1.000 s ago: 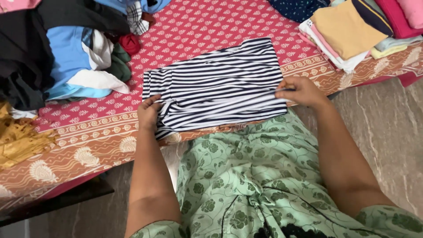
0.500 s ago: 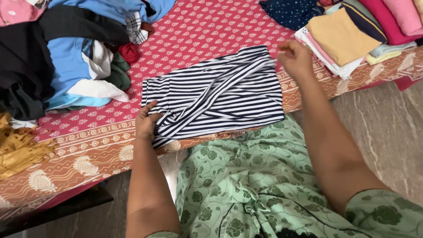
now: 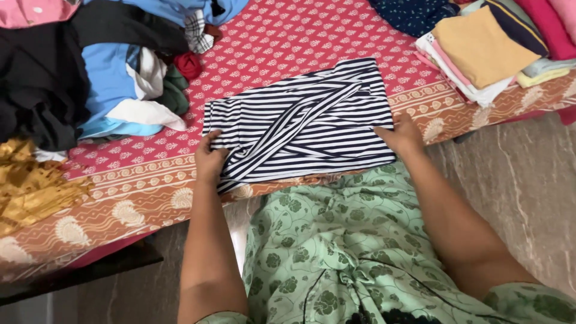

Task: Folding various articles of clothing on a bed and stacking them.

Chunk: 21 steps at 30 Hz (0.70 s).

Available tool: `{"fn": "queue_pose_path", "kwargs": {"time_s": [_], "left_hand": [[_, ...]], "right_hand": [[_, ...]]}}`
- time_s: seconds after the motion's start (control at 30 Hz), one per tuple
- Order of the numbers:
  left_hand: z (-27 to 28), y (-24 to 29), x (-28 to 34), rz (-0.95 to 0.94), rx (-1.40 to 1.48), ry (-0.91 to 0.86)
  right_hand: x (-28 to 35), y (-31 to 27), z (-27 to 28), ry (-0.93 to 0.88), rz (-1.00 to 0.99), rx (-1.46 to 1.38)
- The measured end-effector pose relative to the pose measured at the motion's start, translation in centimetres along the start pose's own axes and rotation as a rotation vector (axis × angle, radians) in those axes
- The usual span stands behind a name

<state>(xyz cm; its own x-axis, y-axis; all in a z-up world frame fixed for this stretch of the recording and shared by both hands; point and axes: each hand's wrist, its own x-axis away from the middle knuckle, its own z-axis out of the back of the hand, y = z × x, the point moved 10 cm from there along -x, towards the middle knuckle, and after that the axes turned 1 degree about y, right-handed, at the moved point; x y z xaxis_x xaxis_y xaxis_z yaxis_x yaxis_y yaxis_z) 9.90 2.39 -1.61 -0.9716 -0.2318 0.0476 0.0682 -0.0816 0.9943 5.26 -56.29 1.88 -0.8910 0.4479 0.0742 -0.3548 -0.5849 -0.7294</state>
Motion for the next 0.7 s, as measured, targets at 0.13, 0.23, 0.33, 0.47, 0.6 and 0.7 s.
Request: {"fn": "queue_pose_path", "kwargs": {"time_s": [0.13,0.23,0.33,0.47,0.6,0.7], "left_hand": [[0.9,5.2,2.1,-0.22,-0.617,0.21],[2.1,11.0,6.1,0.019,-0.926,0.453],[3.4,7.5,5.9,0.238,-0.99,0.377],[3.0,7.6,5.7,0.243,-1.069,0.328],[2.9,6.7,4.5,0.395,-1.079,0.166],[3.1,5.1,3.4,0.443,-0.981,0.1]], "right_hand": [[-1.2,3.7,-3.4,-0.175,0.107,-0.473],[1.2,2.5,-2.4,-0.221,-0.08,-0.559],[2.7,-0.2,-1.3,-0.192,-0.049,-0.675],[2.9,-2.5,-0.8,-0.245,0.129,-0.852],[2.8,-3.1,-2.0,-0.423,0.045,-0.976],[2.2,-3.5,-2.7,-0.469,-0.105,-1.048]]}}
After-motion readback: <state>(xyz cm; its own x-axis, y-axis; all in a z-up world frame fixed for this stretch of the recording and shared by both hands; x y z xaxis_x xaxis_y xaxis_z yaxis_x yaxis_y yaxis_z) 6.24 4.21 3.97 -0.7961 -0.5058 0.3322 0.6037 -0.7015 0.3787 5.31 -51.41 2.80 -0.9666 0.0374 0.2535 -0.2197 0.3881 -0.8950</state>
